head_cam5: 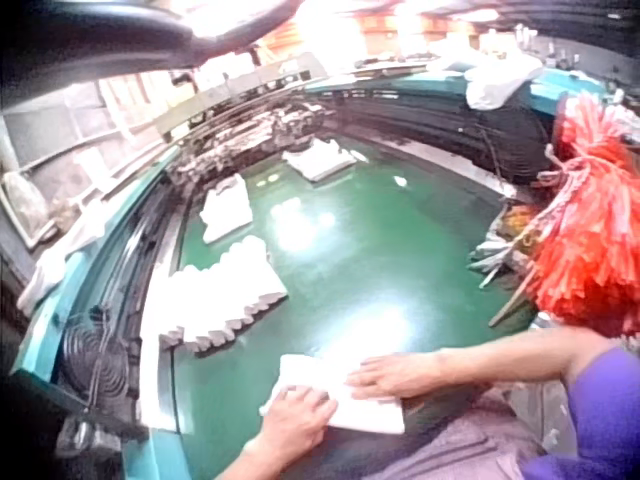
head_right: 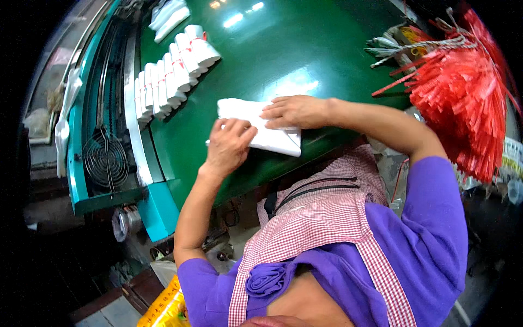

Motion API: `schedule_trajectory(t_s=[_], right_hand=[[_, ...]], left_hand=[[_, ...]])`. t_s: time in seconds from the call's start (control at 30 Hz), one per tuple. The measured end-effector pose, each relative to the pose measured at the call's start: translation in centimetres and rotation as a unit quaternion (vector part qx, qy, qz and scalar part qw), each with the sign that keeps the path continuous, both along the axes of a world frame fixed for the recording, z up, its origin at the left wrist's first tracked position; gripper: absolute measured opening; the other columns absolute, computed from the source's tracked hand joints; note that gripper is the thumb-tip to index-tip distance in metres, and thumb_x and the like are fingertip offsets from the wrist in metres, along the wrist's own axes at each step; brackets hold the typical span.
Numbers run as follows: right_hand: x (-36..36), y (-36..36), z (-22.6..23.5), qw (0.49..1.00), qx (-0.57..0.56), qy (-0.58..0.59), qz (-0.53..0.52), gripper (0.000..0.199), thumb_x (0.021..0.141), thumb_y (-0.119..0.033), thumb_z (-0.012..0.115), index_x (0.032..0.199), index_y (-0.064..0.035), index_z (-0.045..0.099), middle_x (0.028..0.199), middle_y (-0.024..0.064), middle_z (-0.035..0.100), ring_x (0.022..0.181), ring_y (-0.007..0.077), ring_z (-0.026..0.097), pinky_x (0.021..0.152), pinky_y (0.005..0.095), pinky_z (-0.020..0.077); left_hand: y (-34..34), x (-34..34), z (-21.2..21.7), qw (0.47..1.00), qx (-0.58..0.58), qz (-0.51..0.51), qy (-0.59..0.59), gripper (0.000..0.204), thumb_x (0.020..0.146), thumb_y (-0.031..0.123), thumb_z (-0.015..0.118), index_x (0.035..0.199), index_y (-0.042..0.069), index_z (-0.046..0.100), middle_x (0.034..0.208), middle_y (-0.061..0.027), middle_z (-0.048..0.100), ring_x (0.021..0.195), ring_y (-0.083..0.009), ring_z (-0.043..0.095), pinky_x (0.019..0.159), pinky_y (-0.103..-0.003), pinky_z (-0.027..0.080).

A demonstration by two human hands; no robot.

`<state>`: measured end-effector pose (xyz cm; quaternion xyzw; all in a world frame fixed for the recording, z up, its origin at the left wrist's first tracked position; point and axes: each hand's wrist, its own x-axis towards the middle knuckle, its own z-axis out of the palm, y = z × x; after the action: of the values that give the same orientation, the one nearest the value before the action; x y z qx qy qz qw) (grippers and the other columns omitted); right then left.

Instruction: The person repeatedly folds white rectangular items on a green table, wraps each with a red plastic strip, and ties it to form a bundle. The person stacks the finished bundles on the table. The person handles the items one at a time throughout the clip.

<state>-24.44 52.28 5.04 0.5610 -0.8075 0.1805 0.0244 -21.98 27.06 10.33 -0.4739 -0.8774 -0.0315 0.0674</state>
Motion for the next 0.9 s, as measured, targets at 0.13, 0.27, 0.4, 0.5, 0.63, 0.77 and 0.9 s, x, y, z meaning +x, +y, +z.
schedule_trajectory(t_s=[0.13,0.27,0.4,0.5,0.63,0.77,0.9], right_hand=[[-0.6,0.0,0.7,0.997,0.059,0.002,0.050,0.043,0.079,-0.006,0.054,0.122,-0.0019,0.055,0.142,0.0158,0.042,0.130,0.0311,0.042,0.112,0.0435,0.0295],[2.4,1.2,1.4,0.973,0.000,-0.224,-0.057,0.041,0.083,-0.008,0.051,0.122,0.0014,0.055,0.138,0.0224,0.044,0.128,0.0364,0.042,0.108,0.0440,0.0328],[8.4,0.0,3.5,0.970,-0.012,-0.130,-0.204,0.056,0.084,-0.040,0.060,0.115,0.0065,0.056,0.124,0.0295,0.053,0.122,0.0398,0.047,0.102,0.0422,0.0389],[8.8,-0.3,1.4,0.973,-0.051,-0.035,-0.223,0.050,0.082,-0.042,0.062,0.101,0.0045,0.061,0.106,0.0224,0.061,0.113,0.0384,0.051,0.092,0.0426,0.0435],[4.6,-1.1,1.1,0.926,-0.100,-0.198,-0.304,0.033,0.085,-0.037,0.061,0.090,-0.0035,0.063,0.087,0.0179,0.062,0.087,0.0362,0.059,0.075,0.0462,0.0475],[3.1,-1.3,0.3,0.860,-0.226,-0.282,-0.360,0.031,0.086,-0.031,0.062,0.101,-0.0033,0.061,0.094,0.0172,0.065,0.085,0.0327,0.063,0.075,0.0422,0.0487],[6.2,2.6,-2.5,0.721,-0.463,-0.251,-0.450,0.021,0.086,-0.017,0.065,0.102,-0.0034,0.058,0.085,0.0055,0.061,0.074,0.0147,0.060,0.063,0.0273,0.0493]], left_hand=[[0.6,-2.3,1.7,0.997,0.013,-0.011,-0.079,0.028,0.067,0.010,0.068,0.095,0.010,0.067,0.131,-0.0073,0.052,0.128,-0.0329,0.041,0.108,-0.053,0.027],[-0.4,-0.2,-1.7,0.974,0.020,0.059,-0.219,0.030,0.073,0.014,0.071,0.102,0.008,0.065,0.134,-0.0098,0.052,0.125,-0.0398,0.045,0.103,-0.062,0.028],[1.0,3.9,-2.2,0.980,0.049,0.087,-0.173,0.039,0.074,0.014,0.070,0.111,0.008,0.060,0.134,-0.0131,0.052,0.124,-0.0405,0.045,0.100,-0.059,0.032],[-0.9,4.9,-1.9,0.978,0.068,0.050,-0.188,0.043,0.078,0.014,0.068,0.119,0.009,0.057,0.128,-0.0157,0.055,0.116,-0.0347,0.052,0.094,-0.051,0.041],[-2.2,2.1,-2.0,0.951,0.129,0.208,-0.187,0.017,0.086,0.015,0.062,0.098,0.004,0.064,0.097,-0.0165,0.063,0.087,-0.0336,0.060,0.076,-0.041,0.048],[-0.1,-0.8,-2.9,0.971,0.148,0.166,-0.085,0.019,0.084,0.016,0.063,0.098,0.004,0.063,0.098,-0.0125,0.060,0.090,-0.0314,0.057,0.077,-0.041,0.047],[3.2,0.1,-2.6,0.955,0.135,0.129,-0.233,0.043,0.077,0.026,0.072,0.112,0.004,0.060,0.104,-0.0129,0.059,0.095,-0.0317,0.057,0.081,-0.040,0.047]])
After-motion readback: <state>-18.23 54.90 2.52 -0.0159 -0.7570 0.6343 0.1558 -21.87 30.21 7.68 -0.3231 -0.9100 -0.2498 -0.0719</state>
